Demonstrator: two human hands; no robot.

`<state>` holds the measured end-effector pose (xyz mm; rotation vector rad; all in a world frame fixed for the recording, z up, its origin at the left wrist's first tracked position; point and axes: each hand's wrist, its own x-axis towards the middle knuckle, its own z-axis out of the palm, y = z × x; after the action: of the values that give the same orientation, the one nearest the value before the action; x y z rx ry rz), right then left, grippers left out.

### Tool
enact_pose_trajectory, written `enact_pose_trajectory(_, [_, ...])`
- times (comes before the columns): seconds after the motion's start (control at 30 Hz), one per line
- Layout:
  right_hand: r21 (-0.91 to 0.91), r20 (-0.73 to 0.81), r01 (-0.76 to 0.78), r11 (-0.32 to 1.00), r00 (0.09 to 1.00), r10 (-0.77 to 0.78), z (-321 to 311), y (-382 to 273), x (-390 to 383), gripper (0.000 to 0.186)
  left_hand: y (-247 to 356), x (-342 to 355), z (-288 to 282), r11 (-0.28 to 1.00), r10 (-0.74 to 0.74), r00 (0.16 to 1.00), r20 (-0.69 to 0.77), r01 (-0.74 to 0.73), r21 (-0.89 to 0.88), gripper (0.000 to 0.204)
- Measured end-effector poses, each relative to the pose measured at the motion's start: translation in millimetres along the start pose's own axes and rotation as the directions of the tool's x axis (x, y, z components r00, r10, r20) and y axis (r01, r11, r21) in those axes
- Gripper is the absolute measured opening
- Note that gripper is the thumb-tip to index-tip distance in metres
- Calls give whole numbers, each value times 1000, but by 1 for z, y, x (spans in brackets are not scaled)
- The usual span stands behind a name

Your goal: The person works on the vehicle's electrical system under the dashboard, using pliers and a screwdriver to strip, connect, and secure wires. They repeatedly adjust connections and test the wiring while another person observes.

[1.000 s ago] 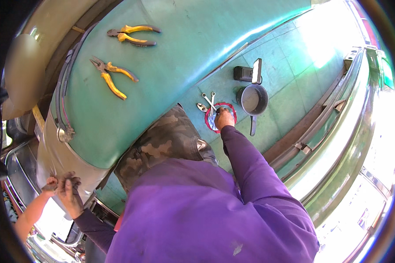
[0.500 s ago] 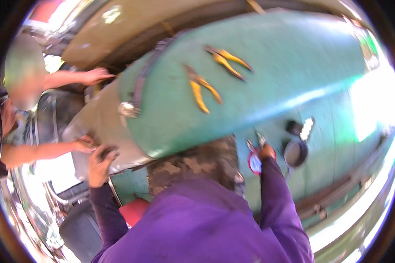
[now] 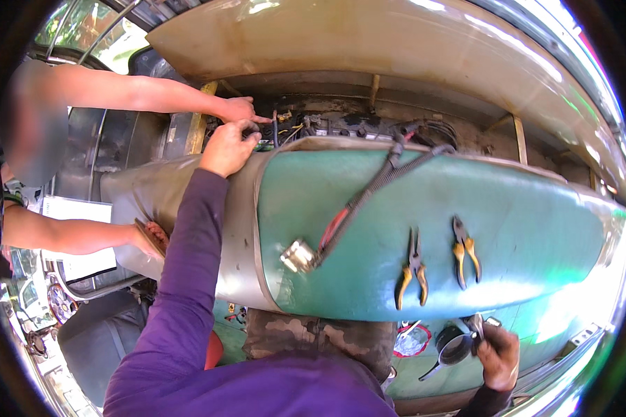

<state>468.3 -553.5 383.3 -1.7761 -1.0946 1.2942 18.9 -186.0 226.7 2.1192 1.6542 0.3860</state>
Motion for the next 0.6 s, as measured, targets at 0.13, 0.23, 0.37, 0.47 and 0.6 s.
enact_pose_trajectory(0.13, [-540, 221, 292, 790, 954, -202, 71, -94, 165, 34, -51, 60, 25, 985, -118, 970, 210, 88, 146, 35])
enact_pose_trajectory(0.23, [-631, 419, 565, 532, 825, -379, 140, -110, 297, 35, -83, 99, 41, 981, -115, 887, 446, 32, 190, 34])
enact_pose_trajectory(0.37, [-749, 557, 600, 283, 800, -222, 235, -76, 455, 44, -116, 137, 68, 978, -123, 889, 442, 33, 205, 34])
enact_pose_trajectory(0.47, [-766, 626, 613, 194, 780, 3, 291, -45, 544, 39, -132, 149, 82, 976, -157, 906, 393, 81, 203, 35])
enact_pose_trajectory(0.6, [-746, 632, 603, 284, 775, 12, 338, -13, 612, 42, -139, 153, 87, 962, -269, 833, 483, 206, 179, 36])
